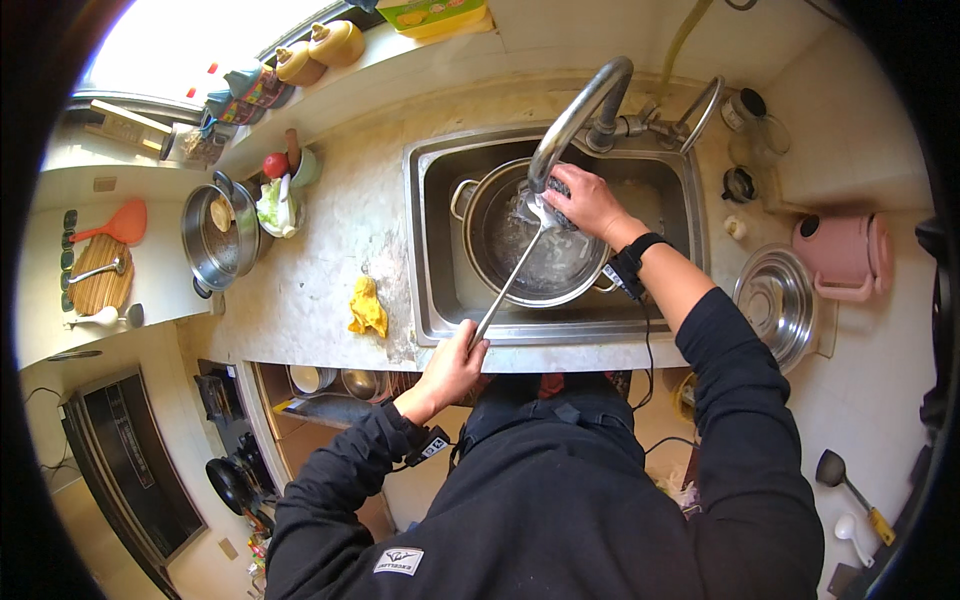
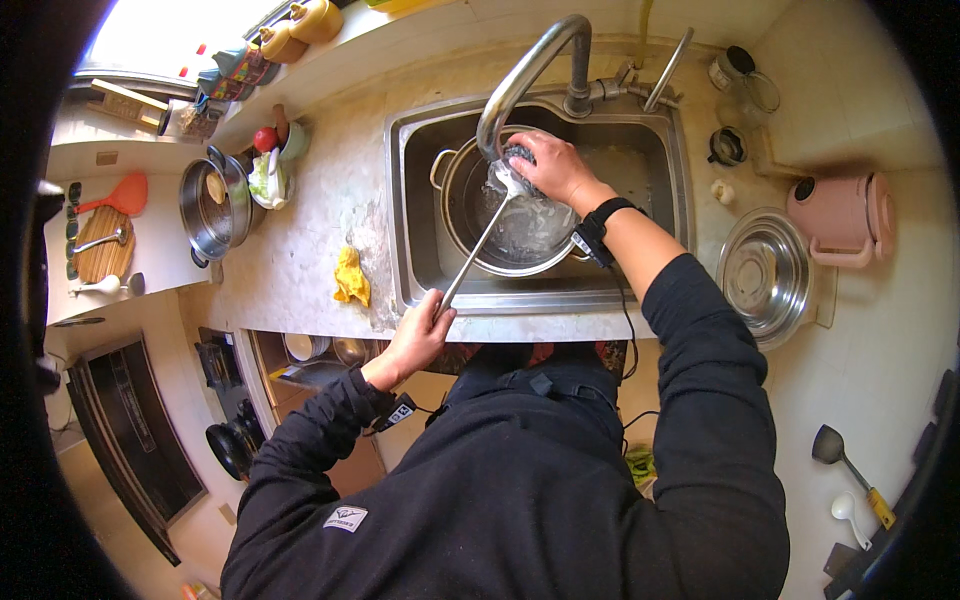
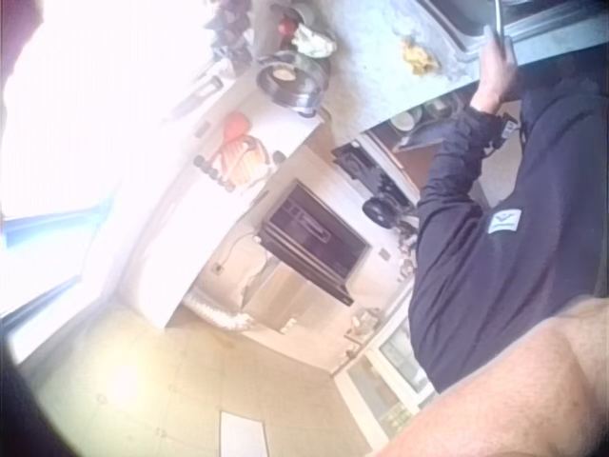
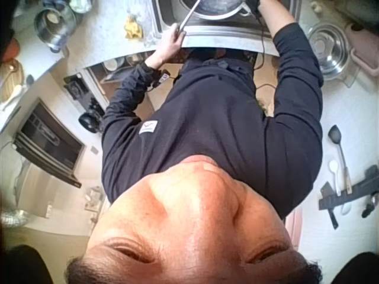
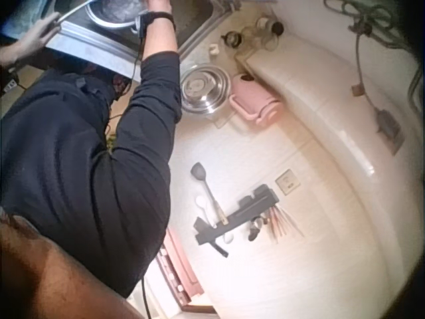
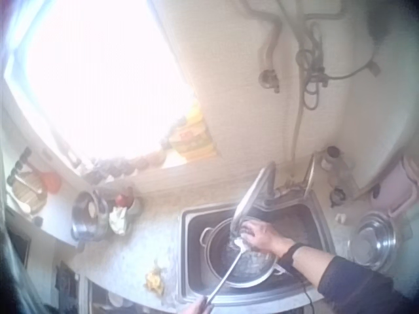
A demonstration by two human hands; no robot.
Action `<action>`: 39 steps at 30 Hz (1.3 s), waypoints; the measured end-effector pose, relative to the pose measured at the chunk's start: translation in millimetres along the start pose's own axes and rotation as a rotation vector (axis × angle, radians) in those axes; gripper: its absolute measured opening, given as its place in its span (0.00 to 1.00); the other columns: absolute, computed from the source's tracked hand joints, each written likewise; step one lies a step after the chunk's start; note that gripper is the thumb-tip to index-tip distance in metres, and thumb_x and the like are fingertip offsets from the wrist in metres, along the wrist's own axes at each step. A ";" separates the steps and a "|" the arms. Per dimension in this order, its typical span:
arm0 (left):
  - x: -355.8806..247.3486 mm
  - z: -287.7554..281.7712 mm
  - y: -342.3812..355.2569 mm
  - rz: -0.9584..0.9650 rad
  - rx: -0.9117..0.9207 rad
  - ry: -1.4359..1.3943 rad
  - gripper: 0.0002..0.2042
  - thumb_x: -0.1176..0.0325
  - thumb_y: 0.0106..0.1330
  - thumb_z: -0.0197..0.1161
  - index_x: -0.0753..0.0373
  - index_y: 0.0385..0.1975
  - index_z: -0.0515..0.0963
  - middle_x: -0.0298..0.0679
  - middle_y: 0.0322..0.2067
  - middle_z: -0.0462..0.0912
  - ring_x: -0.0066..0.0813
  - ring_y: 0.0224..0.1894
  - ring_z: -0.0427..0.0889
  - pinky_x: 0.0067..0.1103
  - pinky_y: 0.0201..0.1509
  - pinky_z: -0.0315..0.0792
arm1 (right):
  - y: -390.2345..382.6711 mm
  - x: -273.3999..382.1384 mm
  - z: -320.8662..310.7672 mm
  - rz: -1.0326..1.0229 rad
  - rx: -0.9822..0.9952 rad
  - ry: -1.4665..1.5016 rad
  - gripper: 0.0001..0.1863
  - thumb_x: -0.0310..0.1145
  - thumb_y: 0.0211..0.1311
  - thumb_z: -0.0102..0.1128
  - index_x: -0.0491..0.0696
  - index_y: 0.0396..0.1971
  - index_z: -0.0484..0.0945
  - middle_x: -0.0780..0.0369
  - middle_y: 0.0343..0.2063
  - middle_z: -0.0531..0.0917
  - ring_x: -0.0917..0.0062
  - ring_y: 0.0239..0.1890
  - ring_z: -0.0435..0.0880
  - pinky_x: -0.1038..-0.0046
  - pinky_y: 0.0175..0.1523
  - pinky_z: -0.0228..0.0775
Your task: The person washes a wok and a pot in the kitchen sink using a steel wool scrubber and running water. They scrub the interior and exterior surfaces, rinse under the tap, and place the cleaned items on the counter and stove.
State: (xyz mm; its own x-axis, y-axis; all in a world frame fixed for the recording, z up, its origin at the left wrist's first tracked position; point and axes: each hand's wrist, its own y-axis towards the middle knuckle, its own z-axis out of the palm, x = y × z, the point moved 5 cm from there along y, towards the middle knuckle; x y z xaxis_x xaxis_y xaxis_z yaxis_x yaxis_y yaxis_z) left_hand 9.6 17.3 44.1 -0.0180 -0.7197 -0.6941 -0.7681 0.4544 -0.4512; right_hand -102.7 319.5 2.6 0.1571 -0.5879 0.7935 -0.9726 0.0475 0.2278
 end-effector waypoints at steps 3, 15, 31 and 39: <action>-4.2 -0.8 -1.1 0.004 -0.019 0.047 0.10 0.68 0.70 0.59 0.67 0.41 0.69 0.55 0.24 0.77 0.54 0.26 0.77 0.35 0.30 0.68 | -3.2 12.4 6.7 -0.125 0.050 -0.019 0.11 0.38 0.56 0.66 0.50 0.37 0.83 0.59 0.43 0.83 0.62 0.45 0.82 0.65 0.52 0.75; -4.9 1.7 -15.3 0.024 0.002 0.042 0.10 0.69 0.69 0.60 0.67 0.42 0.70 0.54 0.22 0.77 0.47 0.24 0.79 0.32 0.29 0.69 | -8.3 17.3 6.1 0.029 -0.056 -0.132 0.08 0.37 0.55 0.63 0.51 0.30 0.79 0.60 0.35 0.81 0.63 0.40 0.82 0.64 0.44 0.76; 3.1 9.0 -34.9 0.032 0.088 0.028 0.09 0.69 0.71 0.57 0.66 0.44 0.70 0.55 0.26 0.76 0.57 0.31 0.77 0.37 0.34 0.69 | -21.5 -64.9 35.3 0.675 0.320 0.330 0.22 0.48 0.50 0.69 0.43 0.35 0.86 0.56 0.32 0.87 0.68 0.36 0.85 0.70 0.45 0.75; 5.3 11.7 -22.4 -0.034 0.026 0.020 0.08 0.68 0.72 0.55 0.66 0.40 0.65 0.57 0.25 0.75 0.63 0.33 0.76 0.40 0.33 0.68 | -71.1 -40.7 76.6 1.317 -0.227 1.470 0.13 0.46 0.63 0.65 0.56 0.25 0.77 0.68 0.20 0.76 0.77 0.21 0.76 0.68 0.24 0.76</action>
State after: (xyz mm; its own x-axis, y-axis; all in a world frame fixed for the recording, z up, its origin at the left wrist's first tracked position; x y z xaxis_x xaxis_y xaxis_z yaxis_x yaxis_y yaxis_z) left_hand 34.2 9.5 44.1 -0.0054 -0.7450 -0.6671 -0.7516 0.4430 -0.4886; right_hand -53.1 278.2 -89.1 -0.4003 0.8824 0.2473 -0.5689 -0.0277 -0.8219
